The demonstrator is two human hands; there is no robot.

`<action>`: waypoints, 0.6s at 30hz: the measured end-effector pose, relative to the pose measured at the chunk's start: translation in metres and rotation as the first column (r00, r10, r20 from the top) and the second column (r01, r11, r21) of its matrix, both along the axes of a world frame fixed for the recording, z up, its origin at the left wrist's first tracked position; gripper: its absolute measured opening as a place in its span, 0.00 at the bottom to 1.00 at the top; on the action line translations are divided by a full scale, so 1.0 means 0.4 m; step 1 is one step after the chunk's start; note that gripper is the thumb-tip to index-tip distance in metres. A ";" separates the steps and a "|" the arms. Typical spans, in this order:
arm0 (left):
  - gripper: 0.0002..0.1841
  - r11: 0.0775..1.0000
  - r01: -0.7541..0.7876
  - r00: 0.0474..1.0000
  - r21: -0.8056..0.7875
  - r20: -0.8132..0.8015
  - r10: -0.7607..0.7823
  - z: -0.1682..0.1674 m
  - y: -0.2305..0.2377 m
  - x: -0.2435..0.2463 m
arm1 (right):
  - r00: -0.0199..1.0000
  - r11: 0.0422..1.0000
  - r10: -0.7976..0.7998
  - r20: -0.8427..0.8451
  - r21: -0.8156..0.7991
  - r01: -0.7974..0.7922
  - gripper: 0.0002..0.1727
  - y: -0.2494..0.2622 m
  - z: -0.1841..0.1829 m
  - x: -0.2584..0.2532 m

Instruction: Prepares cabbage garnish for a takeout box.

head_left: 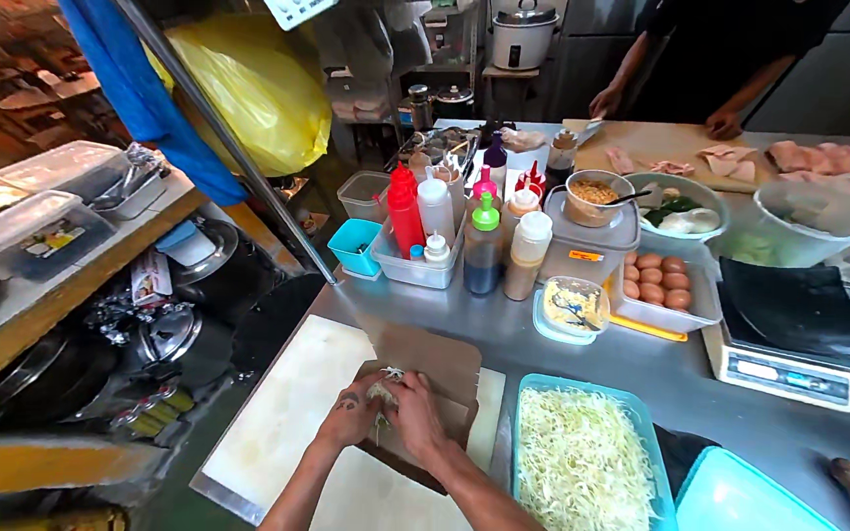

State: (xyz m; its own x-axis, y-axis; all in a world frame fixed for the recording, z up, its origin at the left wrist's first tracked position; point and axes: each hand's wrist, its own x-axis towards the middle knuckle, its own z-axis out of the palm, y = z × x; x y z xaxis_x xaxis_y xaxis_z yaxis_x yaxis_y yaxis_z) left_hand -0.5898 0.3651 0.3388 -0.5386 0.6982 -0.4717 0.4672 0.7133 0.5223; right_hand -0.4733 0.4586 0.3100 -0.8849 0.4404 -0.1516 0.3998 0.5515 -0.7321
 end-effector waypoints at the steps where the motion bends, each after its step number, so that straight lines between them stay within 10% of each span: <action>1: 0.25 1.000 -0.002 1.000 -0.007 0.004 0.002 0.004 -0.003 0.001 | 1.000 1.000 0.005 -0.009 0.028 -0.005 0.21 -0.005 -0.014 -0.007; 9: 0.19 0.983 -0.177 0.936 -0.039 -0.317 0.156 0.096 -0.036 0.088 | 0.993 0.995 -0.004 0.119 0.096 -0.008 0.20 -0.005 -0.007 -0.022; 18: 0.16 0.960 -0.280 0.862 -0.003 -0.441 0.251 -0.004 -0.023 0.108 | 0.985 0.991 -0.010 0.171 0.130 -0.013 0.20 -0.004 -0.009 -0.032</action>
State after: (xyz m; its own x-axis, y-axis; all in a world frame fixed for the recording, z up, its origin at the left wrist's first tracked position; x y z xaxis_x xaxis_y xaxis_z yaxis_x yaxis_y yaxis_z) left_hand -0.5466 0.3559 0.3372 -0.8593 0.4759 -0.1876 0.4235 0.8675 0.2610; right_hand -0.4862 0.4572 0.3065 -0.8518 0.4649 -0.2415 0.5115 0.6387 -0.5749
